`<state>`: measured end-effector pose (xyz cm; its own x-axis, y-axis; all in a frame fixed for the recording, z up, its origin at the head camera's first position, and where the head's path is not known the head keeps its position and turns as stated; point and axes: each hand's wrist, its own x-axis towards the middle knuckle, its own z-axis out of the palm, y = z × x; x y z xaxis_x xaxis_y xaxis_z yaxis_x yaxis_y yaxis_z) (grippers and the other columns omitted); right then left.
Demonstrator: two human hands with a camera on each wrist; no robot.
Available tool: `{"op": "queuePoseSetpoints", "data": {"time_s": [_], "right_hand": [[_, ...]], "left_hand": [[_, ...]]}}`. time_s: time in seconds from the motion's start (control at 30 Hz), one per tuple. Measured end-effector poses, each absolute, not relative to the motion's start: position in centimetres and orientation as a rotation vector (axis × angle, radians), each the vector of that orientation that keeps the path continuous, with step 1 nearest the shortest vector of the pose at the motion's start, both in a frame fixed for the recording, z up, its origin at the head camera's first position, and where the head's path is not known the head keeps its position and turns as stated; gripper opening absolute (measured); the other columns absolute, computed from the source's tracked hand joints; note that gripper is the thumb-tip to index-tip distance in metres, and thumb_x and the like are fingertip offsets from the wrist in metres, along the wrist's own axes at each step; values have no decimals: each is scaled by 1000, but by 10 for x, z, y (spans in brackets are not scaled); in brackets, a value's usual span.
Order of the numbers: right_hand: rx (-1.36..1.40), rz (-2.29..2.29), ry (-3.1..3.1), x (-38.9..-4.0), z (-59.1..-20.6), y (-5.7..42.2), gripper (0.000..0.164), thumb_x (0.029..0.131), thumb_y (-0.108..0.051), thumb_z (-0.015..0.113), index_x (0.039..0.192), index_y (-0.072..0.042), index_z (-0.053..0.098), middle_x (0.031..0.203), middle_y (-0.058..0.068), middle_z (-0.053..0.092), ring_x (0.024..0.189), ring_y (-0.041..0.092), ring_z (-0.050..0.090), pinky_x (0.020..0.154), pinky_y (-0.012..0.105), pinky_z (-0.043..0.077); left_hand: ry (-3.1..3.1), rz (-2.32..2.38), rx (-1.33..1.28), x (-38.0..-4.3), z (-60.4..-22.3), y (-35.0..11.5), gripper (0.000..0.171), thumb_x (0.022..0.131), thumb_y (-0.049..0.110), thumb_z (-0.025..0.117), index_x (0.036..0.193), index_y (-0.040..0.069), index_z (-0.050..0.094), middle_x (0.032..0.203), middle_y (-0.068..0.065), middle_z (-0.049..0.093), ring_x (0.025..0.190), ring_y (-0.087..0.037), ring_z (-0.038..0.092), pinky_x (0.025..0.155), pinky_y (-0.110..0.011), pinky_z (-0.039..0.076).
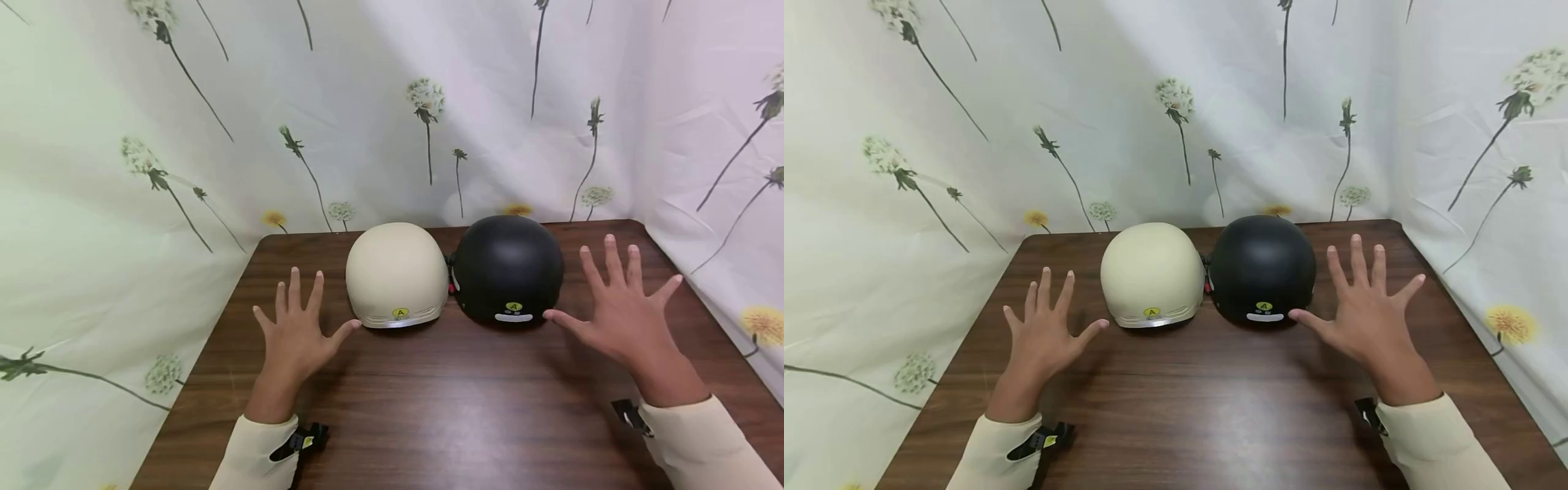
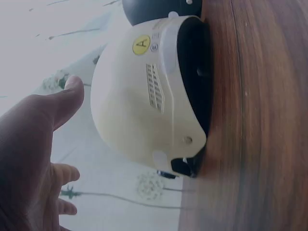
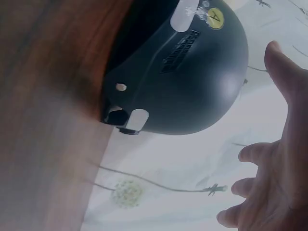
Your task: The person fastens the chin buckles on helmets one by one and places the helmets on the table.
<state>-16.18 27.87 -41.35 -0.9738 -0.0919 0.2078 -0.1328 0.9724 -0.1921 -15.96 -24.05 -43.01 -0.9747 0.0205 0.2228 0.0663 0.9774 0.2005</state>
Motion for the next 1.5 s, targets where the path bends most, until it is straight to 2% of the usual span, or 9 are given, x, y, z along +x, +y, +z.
{"op": "queuePoseSetpoints", "data": {"time_s": [0.17, 0.4, 0.57, 0.87, 1.1, 1.3, 1.5], "right_hand": [[219, 284, -2909, -170, -404, 271, 124, 89, -86, 64, 178, -23, 5, 183, 7, -23, 169, 49, -17, 107, 97, -16], [300, 287, -2853, -182, -395, 256, 117, 92, -82, 64, 178, -22, 12, 185, 14, -9, 171, 45, -8, 110, 93, -21], [358, 311, -2788, -195, -385, 235, 111, 94, -79, 64, 177, -19, 21, 186, 16, 1, 172, 46, 0, 112, 92, -19], [481, 392, -2697, -219, -384, 187, 105, 96, -76, 63, 176, -20, 26, 186, 15, 7, 172, 43, 3, 117, 90, -15], [542, 468, -2647, -231, -387, 160, 100, 98, -78, 59, 174, -20, 30, 184, 18, 16, 172, 43, 7, 120, 90, -9], [568, 512, -2624, -239, -389, 144, 96, 98, -69, 68, 172, -16, 36, 183, 19, 20, 173, 41, 4, 125, 85, -3], [608, 648, -2594, -248, -391, 130, 92, 100, -62, 69, 170, -11, 39, 182, 21, 20, 173, 41, -2, 131, 77, -2]], "left_hand": [[-2934, -393, -106, -166, -425, -234, 112, 94, 82, 62, 178, 26, 14, 185, -19, -2, 168, -54, 10, 118, -93, 6], [-2932, -573, -216, -181, -422, -222, 108, 97, 73, 67, 178, 27, 11, 185, -19, -4, 167, -55, 15, 120, -91, 11], [-2913, -641, -245, -197, -418, -217, 108, 98, 72, 66, 178, 29, 8, 185, -17, -6, 167, -56, 16, 121, -89, 14], [-2838, -882, -260, -215, -420, -218, 104, 102, 64, 67, 178, 22, 10, 184, -21, -7, 166, -59, 13, 119, -82, 34], [-2745, -1026, -253, -225, -421, -208, 106, 99, 64, 70, 178, 26, 11, 184, -17, -8, 169, -54, 5, 123, -80, 30], [-2704, -1112, -223, -232, -423, -197, 104, 99, 61, 71, 178, 25, 15, 185, -15, -5, 170, -51, 7, 125, -77, 29], [-2665, -1147, -184, -238, -424, -192, 101, 100, 58, 71, 177, 25, 16, 185, -16, -2, 169, -51, 13, 126, -75, 30]]}}
